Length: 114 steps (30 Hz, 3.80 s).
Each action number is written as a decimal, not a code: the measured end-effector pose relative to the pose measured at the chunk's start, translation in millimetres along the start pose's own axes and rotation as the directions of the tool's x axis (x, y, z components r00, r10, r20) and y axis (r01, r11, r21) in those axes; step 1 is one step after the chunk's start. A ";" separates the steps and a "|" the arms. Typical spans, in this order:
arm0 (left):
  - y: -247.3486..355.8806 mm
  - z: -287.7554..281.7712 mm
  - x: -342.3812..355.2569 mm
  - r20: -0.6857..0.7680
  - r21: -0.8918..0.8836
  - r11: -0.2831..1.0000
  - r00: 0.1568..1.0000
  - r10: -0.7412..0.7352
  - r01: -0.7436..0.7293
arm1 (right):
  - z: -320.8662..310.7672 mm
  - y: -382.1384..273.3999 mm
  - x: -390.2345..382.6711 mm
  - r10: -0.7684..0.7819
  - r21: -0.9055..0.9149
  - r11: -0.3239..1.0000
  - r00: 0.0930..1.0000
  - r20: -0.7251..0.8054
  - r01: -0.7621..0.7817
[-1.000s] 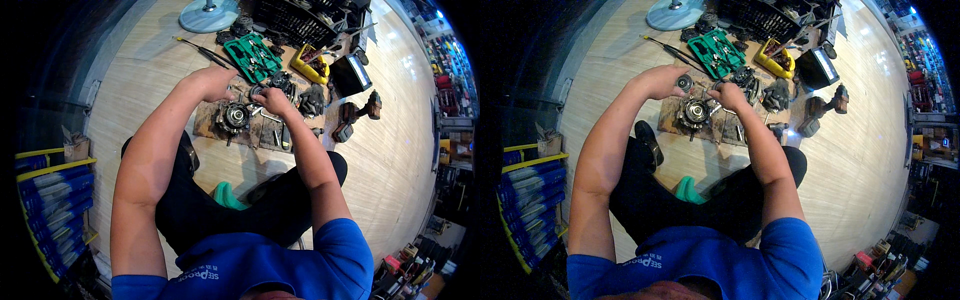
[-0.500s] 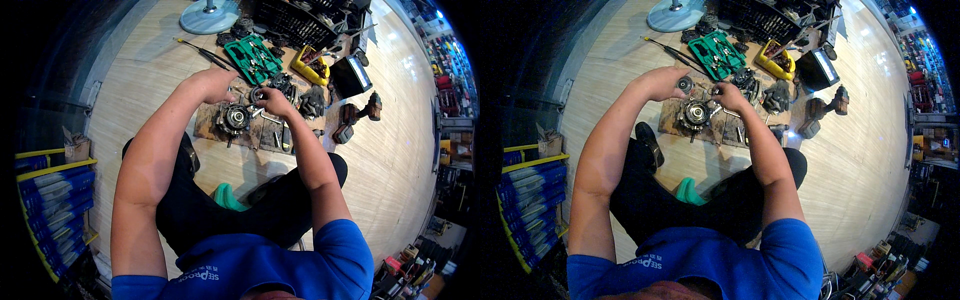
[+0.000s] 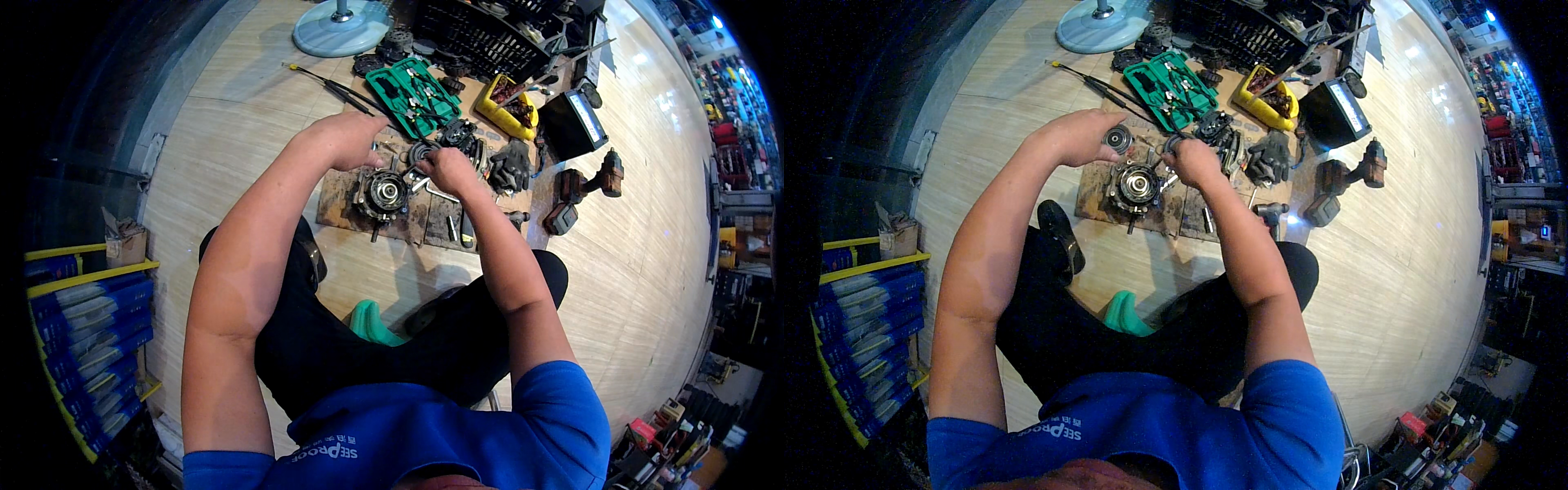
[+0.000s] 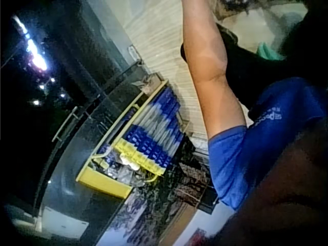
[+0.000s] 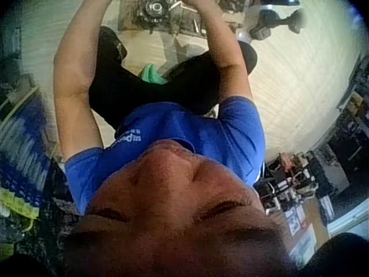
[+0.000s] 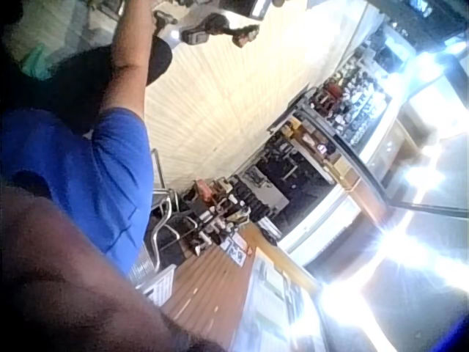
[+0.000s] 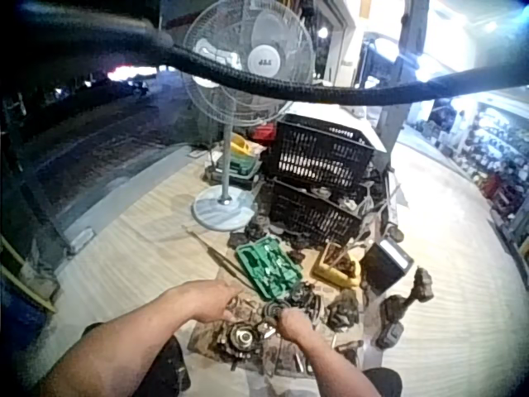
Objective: The person manipulates a mechanical component on a wooden board, removing a small part using a wrench.
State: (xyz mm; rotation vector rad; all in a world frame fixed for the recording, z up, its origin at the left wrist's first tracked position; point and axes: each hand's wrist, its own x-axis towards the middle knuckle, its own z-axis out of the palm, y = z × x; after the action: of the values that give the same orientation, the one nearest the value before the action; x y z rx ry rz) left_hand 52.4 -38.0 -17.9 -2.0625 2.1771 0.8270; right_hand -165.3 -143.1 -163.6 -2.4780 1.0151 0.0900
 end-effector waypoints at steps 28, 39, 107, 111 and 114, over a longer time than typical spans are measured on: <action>2.0 -4.1 -2.2 0.038 0.015 1.000 0.999 -0.021 0.021 | 15.8 6.7 13.2 0.185 0.354 0.916 0.982 0.043 -0.188; -2.1 1.4 1.9 -0.013 0.057 0.998 1.000 0.016 -0.015 | 12.8 16.7 7.4 -0.084 0.399 0.912 0.995 -0.054 0.098; 4.2 -1.5 -2.1 0.067 0.042 0.998 0.996 -0.053 0.050 | 7.9 4.0 0.0 0.008 0.029 1.000 0.999 -0.033 -0.007; 3.9 -1.4 -4.2 0.025 0.023 0.999 0.999 -0.043 0.043 | 12.8 9.5 0.1 -0.123 0.198 0.971 0.990 -0.066 0.133; -1.8 3.7 -3.2 0.000 0.026 0.999 0.999 -0.042 0.042 | 4.1 2.7 1.5 -0.182 0.313 0.937 0.982 0.058 0.156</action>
State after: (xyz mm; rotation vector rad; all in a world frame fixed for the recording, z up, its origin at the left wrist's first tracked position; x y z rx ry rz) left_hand 53.2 -33.6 -20.5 -2.0875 2.1248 0.7912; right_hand -165.6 -144.0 -168.6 -2.2428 0.7149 -0.0158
